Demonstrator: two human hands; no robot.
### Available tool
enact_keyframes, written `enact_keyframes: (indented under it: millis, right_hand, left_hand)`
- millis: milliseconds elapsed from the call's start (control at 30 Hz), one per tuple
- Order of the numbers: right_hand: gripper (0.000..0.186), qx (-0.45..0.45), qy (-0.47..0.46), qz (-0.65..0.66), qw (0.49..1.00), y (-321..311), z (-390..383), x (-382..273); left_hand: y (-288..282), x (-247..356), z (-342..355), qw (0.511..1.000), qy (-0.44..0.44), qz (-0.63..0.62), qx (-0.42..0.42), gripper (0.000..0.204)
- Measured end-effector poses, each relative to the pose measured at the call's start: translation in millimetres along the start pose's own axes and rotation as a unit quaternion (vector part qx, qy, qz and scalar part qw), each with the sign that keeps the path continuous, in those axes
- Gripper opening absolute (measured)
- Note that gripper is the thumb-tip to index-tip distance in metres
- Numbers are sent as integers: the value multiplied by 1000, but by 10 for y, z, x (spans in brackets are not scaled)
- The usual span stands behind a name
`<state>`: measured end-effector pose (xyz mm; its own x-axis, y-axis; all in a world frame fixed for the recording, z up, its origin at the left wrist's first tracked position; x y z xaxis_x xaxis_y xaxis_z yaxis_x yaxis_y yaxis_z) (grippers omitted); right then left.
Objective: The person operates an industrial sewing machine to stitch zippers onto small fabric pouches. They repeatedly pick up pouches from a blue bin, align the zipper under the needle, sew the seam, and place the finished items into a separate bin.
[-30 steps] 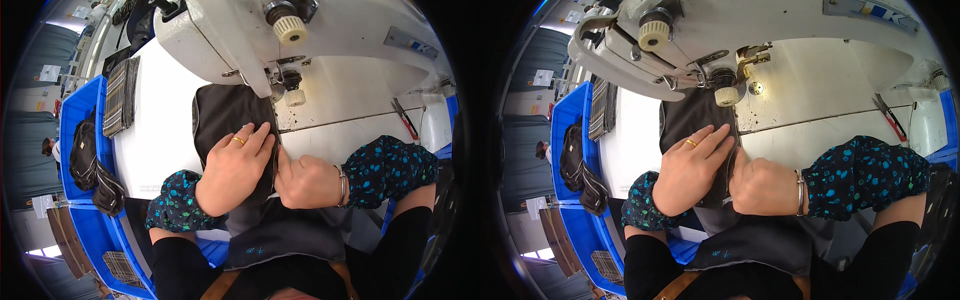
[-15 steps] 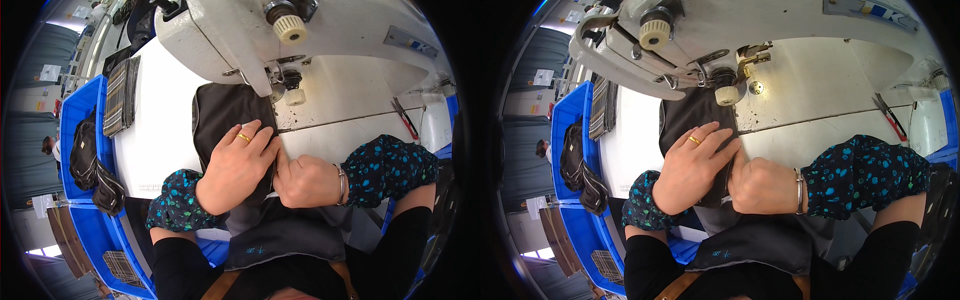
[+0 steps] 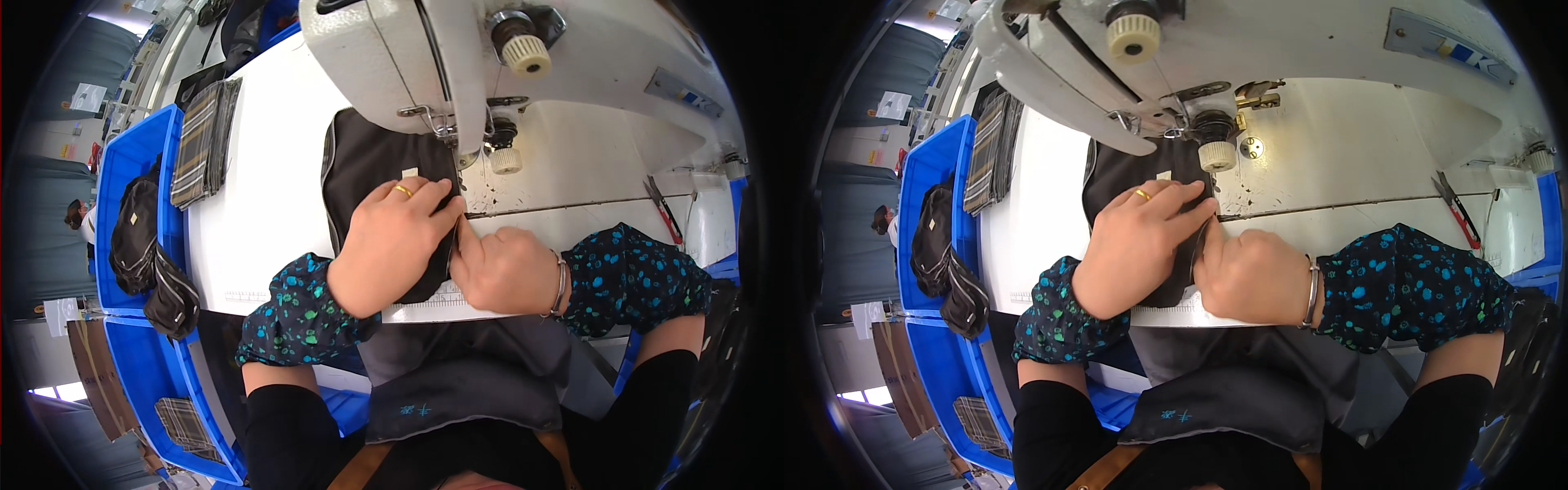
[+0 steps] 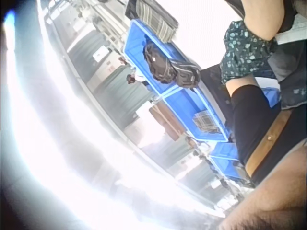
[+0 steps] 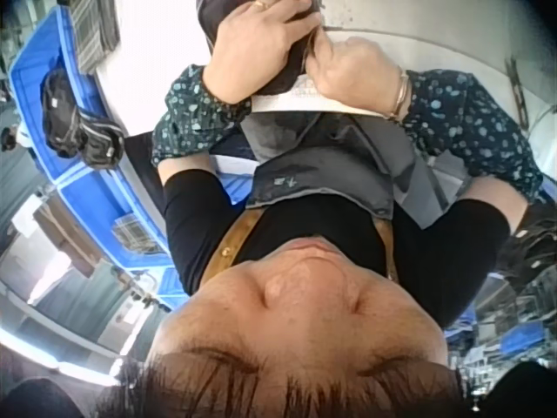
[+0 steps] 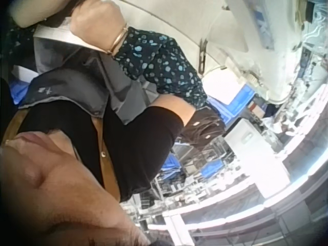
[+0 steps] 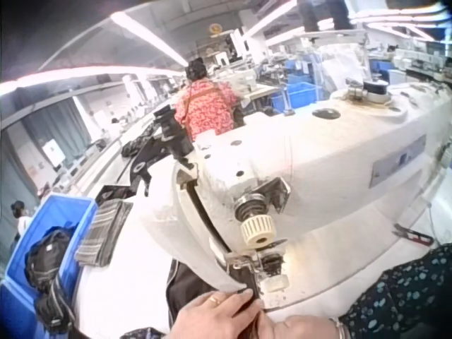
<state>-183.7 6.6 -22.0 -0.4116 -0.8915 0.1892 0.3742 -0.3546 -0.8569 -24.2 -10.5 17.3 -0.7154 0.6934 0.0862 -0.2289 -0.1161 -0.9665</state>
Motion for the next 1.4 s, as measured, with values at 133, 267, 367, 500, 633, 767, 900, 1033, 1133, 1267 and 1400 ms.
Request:
enact_keyframes:
  millis: [133, 267, 367, 500, 633, 767, 900, 1033, 1133, 1267, 1400]
  right_hand:
    - [32, -7, 23, 5, 1000, 112, 30, 125]
    - [35, -14, 48, 9, 999, 146, 81, 244]
    - [38, -15, 53, -1, 998, 172, 103, 320]
    - [25, -21, 85, 21, 996, 175, 104, 357]
    - [12, -20, 147, 163, 975, 184, 105, 411]
    - [12, 11, 194, 329, 924, 190, 100, 490]
    - [11, 45, 170, 361, 916, 211, 119, 493]
    - [15, 75, 142, 280, 947, 142, 109, 512]
    - [19, 117, 140, 233, 955, 2, 127, 525]
    - [21, 168, 134, 203, 955, -9, 156, 500]
    - [21, 139, 68, 116, 981, 1, 59, 390]
  left_hand:
    - [60, -152, 76, 1000, 2, 1, 25, 39]
    - [132, -307, 139, 1000, -12, -9, 22, 37]
    - [164, -391, 140, 999, -24, -14, 25, 36]
    - [120, -391, 129, 999, -26, -5, 37, 41]
    - [-91, -259, 37, 998, -51, -41, 19, 43]
    - [-244, -165, -21, 998, -47, -42, 2, 49]
    - [-210, -127, -87, 998, -66, 2, 15, 54]
    - [-223, -125, -128, 996, -67, 39, 34, 46]
    - [-170, -98, -152, 994, -60, 50, 75, 32]
    - [-96, -68, -164, 993, -49, 59, 89, 34]
    - [-68, -31, -170, 994, -44, 58, 86, 37]
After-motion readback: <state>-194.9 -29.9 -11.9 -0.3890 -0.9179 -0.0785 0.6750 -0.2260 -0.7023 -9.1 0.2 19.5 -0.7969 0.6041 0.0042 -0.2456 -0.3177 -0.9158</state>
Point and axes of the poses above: each hand's wrist, its own z-axis towards the middle knuckle, its own y-axis out of the palm, x = y × z, the point moved 3 cm from there along z, towards the middle knuckle, and after that the axes turned 3 degrees about y, right-handed, at the moved point
